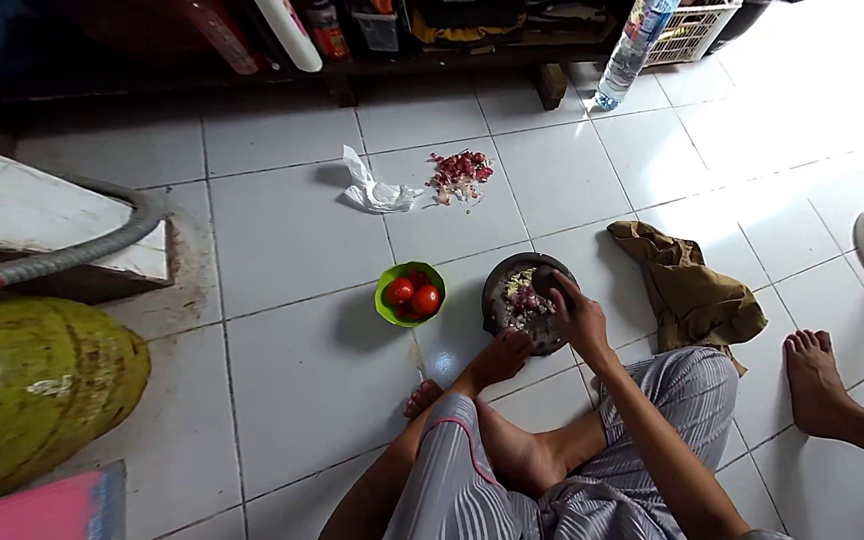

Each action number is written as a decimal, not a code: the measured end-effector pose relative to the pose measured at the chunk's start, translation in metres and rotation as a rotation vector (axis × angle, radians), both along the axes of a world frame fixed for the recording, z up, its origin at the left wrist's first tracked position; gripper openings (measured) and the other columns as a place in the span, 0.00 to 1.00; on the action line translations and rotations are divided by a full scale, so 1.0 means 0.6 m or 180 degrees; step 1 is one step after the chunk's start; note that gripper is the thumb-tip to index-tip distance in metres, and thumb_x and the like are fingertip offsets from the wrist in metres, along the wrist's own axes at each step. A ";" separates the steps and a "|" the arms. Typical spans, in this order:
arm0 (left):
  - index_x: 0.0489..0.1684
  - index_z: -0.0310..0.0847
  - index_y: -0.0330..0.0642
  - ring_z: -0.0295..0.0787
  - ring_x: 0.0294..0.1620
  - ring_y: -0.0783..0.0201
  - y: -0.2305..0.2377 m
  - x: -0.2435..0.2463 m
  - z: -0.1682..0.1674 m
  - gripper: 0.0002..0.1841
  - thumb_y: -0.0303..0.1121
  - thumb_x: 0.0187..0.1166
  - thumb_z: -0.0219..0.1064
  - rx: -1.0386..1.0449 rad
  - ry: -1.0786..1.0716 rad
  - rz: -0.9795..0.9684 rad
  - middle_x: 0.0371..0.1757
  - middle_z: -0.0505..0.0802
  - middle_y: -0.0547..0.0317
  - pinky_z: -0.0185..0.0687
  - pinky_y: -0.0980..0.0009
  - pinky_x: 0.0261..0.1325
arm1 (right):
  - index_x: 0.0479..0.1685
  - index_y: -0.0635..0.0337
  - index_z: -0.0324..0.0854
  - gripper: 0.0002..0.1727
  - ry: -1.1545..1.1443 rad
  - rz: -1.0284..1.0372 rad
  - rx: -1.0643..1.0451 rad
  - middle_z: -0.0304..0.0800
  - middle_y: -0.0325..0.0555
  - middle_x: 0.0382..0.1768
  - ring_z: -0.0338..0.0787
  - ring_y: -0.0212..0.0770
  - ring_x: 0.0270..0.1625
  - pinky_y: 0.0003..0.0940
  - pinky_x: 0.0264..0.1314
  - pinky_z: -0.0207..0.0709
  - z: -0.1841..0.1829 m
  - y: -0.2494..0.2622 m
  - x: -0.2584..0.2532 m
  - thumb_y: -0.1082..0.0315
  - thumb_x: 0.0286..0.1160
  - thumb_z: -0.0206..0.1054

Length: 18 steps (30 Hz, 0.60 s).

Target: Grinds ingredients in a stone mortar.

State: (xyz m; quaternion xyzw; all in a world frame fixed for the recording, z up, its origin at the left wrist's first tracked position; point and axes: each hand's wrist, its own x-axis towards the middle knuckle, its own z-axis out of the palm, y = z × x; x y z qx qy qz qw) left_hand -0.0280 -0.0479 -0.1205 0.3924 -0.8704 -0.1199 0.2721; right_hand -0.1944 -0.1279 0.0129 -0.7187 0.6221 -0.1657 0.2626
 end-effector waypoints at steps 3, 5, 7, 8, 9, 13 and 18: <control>0.50 0.86 0.29 0.90 0.60 0.41 0.005 -0.004 -0.004 0.12 0.26 0.75 0.62 -0.0129 0.0062 0.0068 0.54 0.92 0.38 0.79 0.45 0.65 | 0.77 0.62 0.80 0.25 -0.0088 -0.0044 -0.0877 0.95 0.62 0.34 0.94 0.62 0.31 0.59 0.34 0.84 -0.047 0.041 0.001 0.64 0.82 0.64; 0.44 0.89 0.29 0.93 0.54 0.41 0.000 -0.009 -0.010 0.12 0.26 0.73 0.62 -0.0334 0.0112 0.0193 0.49 0.94 0.39 0.82 0.46 0.61 | 0.85 0.55 0.73 0.28 0.0554 0.0275 0.0117 0.95 0.63 0.38 0.94 0.66 0.40 0.62 0.45 0.83 -0.061 0.045 0.000 0.56 0.89 0.56; 0.45 0.90 0.28 0.94 0.54 0.39 -0.002 -0.010 -0.006 0.12 0.25 0.74 0.63 -0.0244 0.0176 0.0203 0.49 0.95 0.38 0.83 0.44 0.62 | 0.91 0.46 0.66 0.29 0.0912 0.0393 0.0987 0.95 0.63 0.46 0.93 0.67 0.52 0.64 0.57 0.79 -0.031 0.017 0.004 0.49 0.94 0.49; 0.48 0.90 0.27 0.92 0.57 0.37 -0.005 -0.008 0.002 0.12 0.24 0.74 0.64 -0.0031 0.0163 0.0160 0.52 0.94 0.37 0.81 0.41 0.64 | 0.90 0.44 0.67 0.29 0.0926 0.0359 0.1114 0.95 0.63 0.50 0.93 0.67 0.55 0.64 0.61 0.78 -0.005 -0.001 0.007 0.48 0.94 0.49; 0.53 0.88 0.24 0.90 0.61 0.34 -0.001 -0.006 0.011 0.14 0.23 0.75 0.64 0.0254 0.0138 0.0075 0.56 0.92 0.33 0.77 0.38 0.67 | 0.88 0.44 0.70 0.28 0.0831 0.0276 0.1021 0.95 0.63 0.50 0.92 0.67 0.55 0.64 0.61 0.78 0.018 -0.004 0.008 0.50 0.94 0.50; 0.51 0.86 0.28 0.90 0.61 0.39 0.001 -0.006 -0.004 0.13 0.26 0.74 0.64 0.0053 0.0137 0.0085 0.55 0.93 0.38 0.79 0.42 0.66 | 0.83 0.54 0.77 0.26 0.0307 0.0094 -0.0295 0.94 0.62 0.32 0.94 0.66 0.34 0.63 0.40 0.82 -0.001 0.026 0.014 0.58 0.89 0.58; 0.56 0.88 0.25 0.89 0.62 0.34 0.000 -0.012 0.032 0.15 0.25 0.78 0.62 0.0529 -0.0082 0.0203 0.59 0.93 0.36 0.75 0.39 0.69 | 0.91 0.44 0.66 0.29 0.1023 0.0549 0.1192 0.94 0.63 0.50 0.92 0.67 0.54 0.65 0.59 0.79 -0.024 0.010 0.026 0.49 0.95 0.46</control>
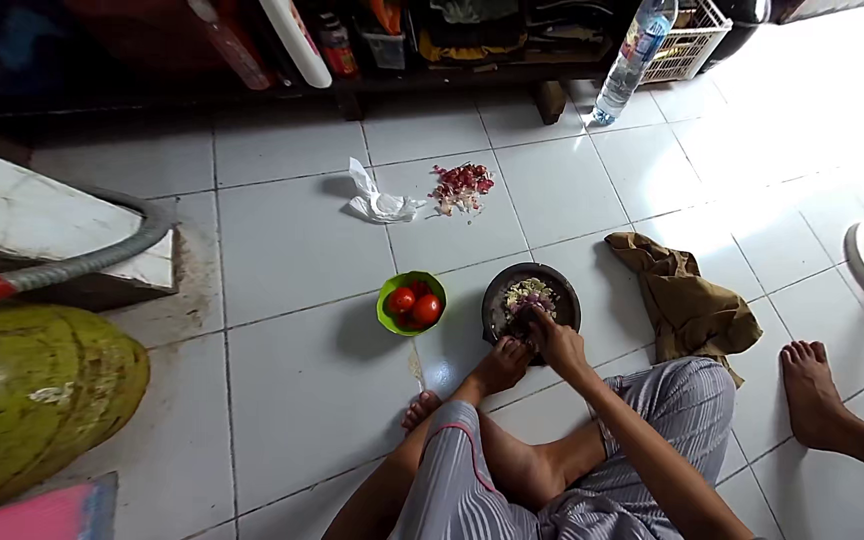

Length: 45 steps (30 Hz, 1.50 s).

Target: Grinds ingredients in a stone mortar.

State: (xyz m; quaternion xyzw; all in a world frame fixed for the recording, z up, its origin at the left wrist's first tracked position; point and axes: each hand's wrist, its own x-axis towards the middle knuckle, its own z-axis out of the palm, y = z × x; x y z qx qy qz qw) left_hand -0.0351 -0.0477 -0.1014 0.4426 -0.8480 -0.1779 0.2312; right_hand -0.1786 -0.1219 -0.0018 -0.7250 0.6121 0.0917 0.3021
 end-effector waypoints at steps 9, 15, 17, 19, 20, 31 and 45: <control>0.56 0.88 0.26 0.88 0.65 0.33 0.010 -0.005 -0.010 0.15 0.26 0.79 0.61 0.0034 0.0037 0.0081 0.60 0.92 0.35 0.74 0.38 0.71 | 0.91 0.44 0.65 0.30 0.0088 -0.0035 -0.0062 0.95 0.64 0.49 0.93 0.67 0.54 0.65 0.59 0.79 -0.007 -0.002 -0.009 0.48 0.94 0.47; 0.52 0.87 0.26 0.90 0.62 0.38 0.003 0.002 -0.027 0.15 0.27 0.72 0.66 -0.0367 0.0072 -0.0091 0.55 0.93 0.37 0.79 0.40 0.65 | 0.90 0.37 0.67 0.28 0.0054 -0.0301 -0.0080 0.94 0.61 0.52 0.91 0.65 0.58 0.63 0.62 0.77 0.073 -0.029 -0.002 0.47 0.94 0.49; 0.56 0.86 0.24 0.86 0.67 0.34 0.009 -0.002 -0.002 0.14 0.24 0.78 0.62 0.0076 -0.0012 -0.0045 0.61 0.91 0.34 0.73 0.38 0.71 | 0.90 0.42 0.67 0.28 0.0033 -0.0171 -0.0268 0.95 0.63 0.46 0.93 0.68 0.52 0.66 0.57 0.78 0.033 -0.004 0.003 0.49 0.94 0.49; 0.56 0.87 0.24 0.87 0.66 0.32 0.010 -0.005 -0.003 0.14 0.23 0.79 0.60 0.0140 0.0023 0.0039 0.61 0.92 0.34 0.73 0.37 0.71 | 0.91 0.45 0.66 0.29 0.0113 0.0025 -0.0148 0.95 0.64 0.46 0.93 0.69 0.52 0.67 0.57 0.78 -0.006 0.006 0.003 0.50 0.94 0.49; 0.54 0.87 0.25 0.88 0.63 0.33 0.006 -0.002 -0.013 0.14 0.23 0.76 0.62 -0.0072 0.0031 0.0045 0.58 0.92 0.34 0.75 0.38 0.69 | 0.91 0.44 0.65 0.29 0.0147 0.0064 -0.0002 0.94 0.64 0.50 0.92 0.68 0.55 0.66 0.60 0.78 -0.003 -0.004 0.003 0.49 0.94 0.48; 0.60 0.86 0.27 0.86 0.68 0.34 -0.001 0.001 -0.010 0.17 0.26 0.81 0.58 0.0123 -0.0151 -0.0004 0.64 0.91 0.37 0.72 0.38 0.73 | 0.90 0.46 0.67 0.29 0.0047 0.0054 0.0200 0.92 0.65 0.58 0.90 0.68 0.62 0.66 0.65 0.76 0.013 -0.027 0.007 0.49 0.94 0.48; 0.55 0.86 0.24 0.87 0.66 0.35 0.004 0.002 -0.020 0.16 0.26 0.75 0.64 -0.0058 -0.0022 -0.0103 0.60 0.91 0.34 0.74 0.37 0.69 | 0.87 0.44 0.71 0.28 0.0038 -0.0116 0.0272 0.91 0.63 0.62 0.88 0.66 0.67 0.65 0.69 0.74 0.064 -0.050 0.002 0.47 0.94 0.50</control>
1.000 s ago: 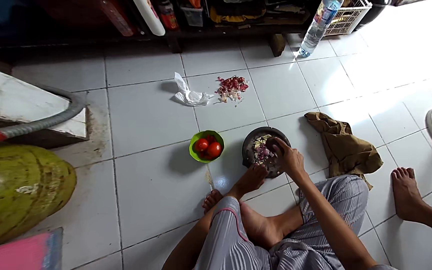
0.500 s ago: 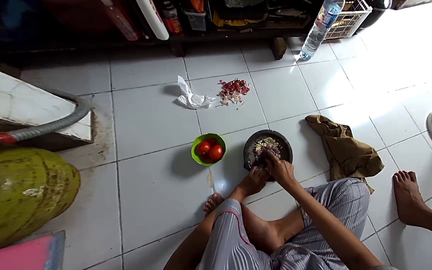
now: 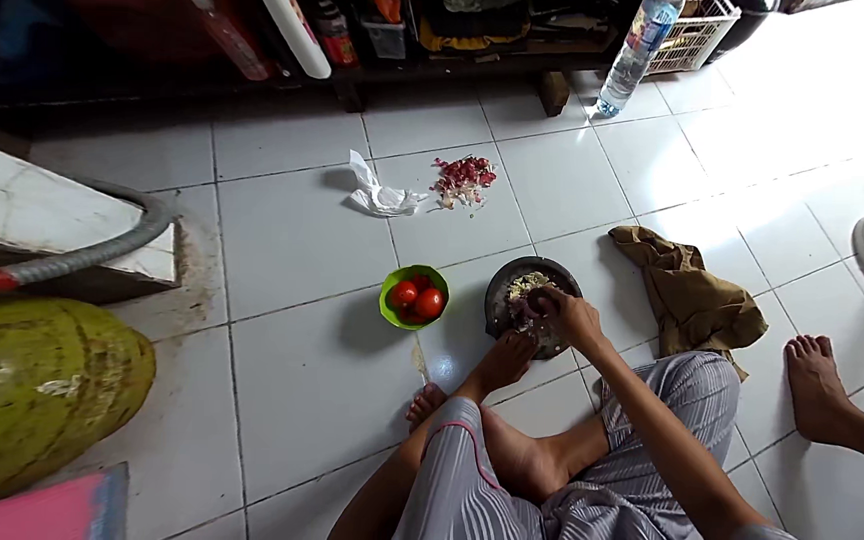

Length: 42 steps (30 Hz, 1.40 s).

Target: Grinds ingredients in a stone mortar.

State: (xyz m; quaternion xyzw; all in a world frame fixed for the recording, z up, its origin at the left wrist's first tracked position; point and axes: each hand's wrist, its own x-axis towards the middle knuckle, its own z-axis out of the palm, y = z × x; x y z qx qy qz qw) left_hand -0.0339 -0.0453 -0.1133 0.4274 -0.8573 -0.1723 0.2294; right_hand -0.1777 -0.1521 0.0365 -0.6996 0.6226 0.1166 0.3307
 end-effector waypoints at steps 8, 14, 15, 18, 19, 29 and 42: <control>0.52 0.89 0.28 0.91 0.61 0.36 -0.005 -0.005 -0.026 0.14 0.26 0.76 0.62 -0.0424 0.0130 0.0175 0.57 0.94 0.39 0.79 0.40 0.66 | 0.90 0.46 0.66 0.29 0.0284 0.0325 -0.0031 0.91 0.65 0.59 0.89 0.69 0.64 0.67 0.66 0.75 -0.039 0.003 -0.004 0.49 0.95 0.47; 0.54 0.86 0.25 0.88 0.65 0.35 0.002 -0.002 0.014 0.15 0.26 0.76 0.62 -0.0056 -0.0018 0.0066 0.58 0.92 0.35 0.75 0.39 0.68 | 0.90 0.42 0.66 0.29 0.0168 0.0071 -0.0489 0.94 0.64 0.48 0.92 0.68 0.55 0.65 0.59 0.77 -0.013 0.016 -0.006 0.48 0.94 0.49; 0.57 0.84 0.24 0.85 0.68 0.33 0.003 -0.003 0.030 0.16 0.25 0.80 0.59 0.0219 -0.0113 0.0067 0.62 0.90 0.33 0.71 0.38 0.72 | 0.90 0.45 0.66 0.29 0.0188 0.0238 -0.0483 0.94 0.66 0.47 0.92 0.70 0.54 0.67 0.58 0.78 -0.035 0.024 -0.004 0.50 0.94 0.49; 0.60 0.85 0.23 0.85 0.69 0.31 -0.002 0.000 0.029 0.17 0.26 0.80 0.61 0.0274 -0.0126 0.0040 0.65 0.90 0.32 0.71 0.37 0.73 | 0.91 0.46 0.64 0.29 0.0376 0.0516 -0.0093 0.92 0.67 0.56 0.89 0.70 0.62 0.66 0.64 0.75 -0.043 0.012 0.005 0.50 0.95 0.46; 0.63 0.83 0.24 0.82 0.73 0.34 -0.004 -0.001 0.032 0.18 0.27 0.82 0.59 0.0429 -0.0275 -0.0003 0.68 0.88 0.34 0.67 0.38 0.76 | 0.89 0.47 0.67 0.29 0.0353 0.0446 0.0012 0.90 0.66 0.61 0.88 0.69 0.66 0.67 0.68 0.74 -0.026 -0.003 0.005 0.49 0.95 0.47; 0.59 0.86 0.25 0.86 0.67 0.34 -0.006 -0.002 0.009 0.16 0.25 0.78 0.62 -0.0007 -0.0151 0.0043 0.63 0.91 0.36 0.75 0.38 0.70 | 0.89 0.46 0.68 0.29 0.0178 0.0379 0.0007 0.91 0.64 0.61 0.88 0.67 0.65 0.66 0.67 0.75 -0.036 0.007 0.007 0.48 0.95 0.47; 0.54 0.87 0.25 0.89 0.64 0.37 0.000 0.002 -0.001 0.15 0.26 0.75 0.63 -0.0205 0.0005 -0.0021 0.58 0.92 0.36 0.77 0.39 0.67 | 0.88 0.44 0.69 0.28 0.0176 0.0288 -0.0104 0.92 0.63 0.58 0.89 0.67 0.64 0.65 0.66 0.74 -0.006 0.024 0.010 0.48 0.95 0.47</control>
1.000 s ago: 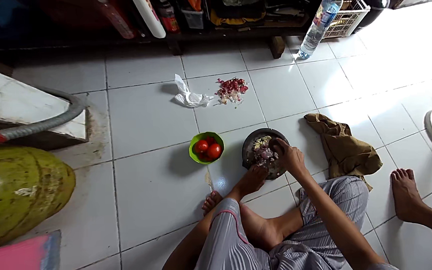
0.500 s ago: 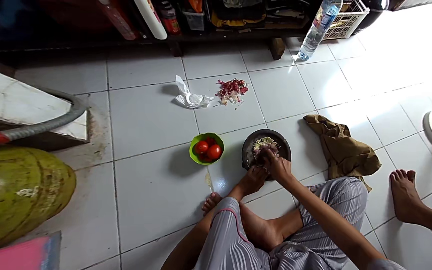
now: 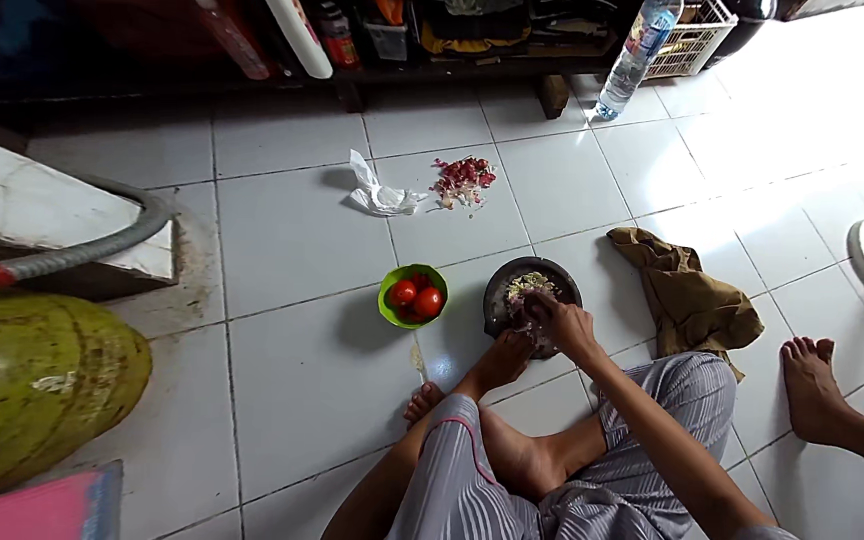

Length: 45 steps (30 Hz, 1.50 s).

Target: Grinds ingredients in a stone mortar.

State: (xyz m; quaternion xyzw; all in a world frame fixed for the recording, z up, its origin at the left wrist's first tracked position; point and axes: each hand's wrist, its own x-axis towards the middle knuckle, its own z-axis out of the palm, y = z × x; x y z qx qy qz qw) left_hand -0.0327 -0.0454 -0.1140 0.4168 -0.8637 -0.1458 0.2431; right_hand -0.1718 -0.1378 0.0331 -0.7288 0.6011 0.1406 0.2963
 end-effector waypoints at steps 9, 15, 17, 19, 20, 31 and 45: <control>0.53 0.88 0.25 0.90 0.61 0.34 0.000 -0.001 0.004 0.14 0.24 0.77 0.61 0.0037 0.0129 0.0040 0.57 0.93 0.36 0.77 0.40 0.68 | 0.87 0.48 0.71 0.28 -0.0446 -0.0233 0.0303 0.89 0.63 0.65 0.87 0.66 0.68 0.66 0.71 0.74 -0.046 -0.022 -0.036 0.49 0.95 0.48; 0.44 0.87 0.25 0.91 0.59 0.34 -0.004 -0.011 0.009 0.11 0.23 0.73 0.63 0.0043 0.0397 0.0299 0.53 0.93 0.33 0.80 0.40 0.63 | 0.85 0.46 0.74 0.27 -0.0705 -0.0399 -0.0176 0.94 0.59 0.55 0.93 0.61 0.57 0.62 0.63 0.79 -0.009 0.023 -0.116 0.49 0.92 0.54; 0.47 0.88 0.27 0.89 0.62 0.32 -0.005 -0.018 0.015 0.12 0.26 0.77 0.61 0.0190 0.0339 0.0347 0.56 0.92 0.31 0.79 0.38 0.64 | 0.85 0.48 0.74 0.27 -0.0795 -0.0398 -0.0157 0.94 0.59 0.57 0.93 0.61 0.57 0.62 0.63 0.79 -0.013 0.038 -0.134 0.49 0.92 0.54; 0.57 0.91 0.40 0.89 0.62 0.32 -0.005 -0.022 0.006 0.15 0.29 0.80 0.60 0.0092 0.0270 0.0262 0.56 0.92 0.32 0.78 0.37 0.64 | 0.84 0.49 0.75 0.27 -0.0788 -0.0456 -0.0186 0.94 0.59 0.56 0.93 0.62 0.56 0.63 0.62 0.79 -0.021 0.049 -0.143 0.50 0.92 0.54; 0.62 0.91 0.49 0.89 0.60 0.33 -0.005 -0.023 0.002 0.17 0.30 0.81 0.61 -0.0017 0.0196 0.0190 0.55 0.92 0.33 0.78 0.37 0.64 | 0.85 0.48 0.74 0.27 -0.0765 -0.0500 -0.0184 0.94 0.59 0.56 0.93 0.62 0.56 0.63 0.61 0.79 -0.024 0.053 -0.146 0.50 0.92 0.54; 0.79 0.72 0.25 0.87 0.65 0.32 -0.002 -0.043 0.011 0.31 0.39 0.80 0.63 0.0363 -0.0023 0.0709 0.61 0.89 0.29 0.72 0.38 0.71 | 0.84 0.52 0.75 0.27 -0.0936 -0.0771 -0.0335 0.94 0.60 0.55 0.94 0.62 0.54 0.63 0.59 0.80 -0.039 0.076 -0.163 0.52 0.92 0.55; 0.46 0.90 0.35 0.93 0.53 0.46 0.004 0.011 -0.037 0.11 0.21 0.77 0.61 -0.1097 0.0146 0.0053 0.47 0.94 0.44 0.82 0.53 0.63 | 0.87 0.43 0.72 0.28 -0.0249 0.0333 -0.0246 0.95 0.64 0.48 0.92 0.69 0.56 0.66 0.60 0.76 -0.068 0.018 -0.020 0.50 0.92 0.52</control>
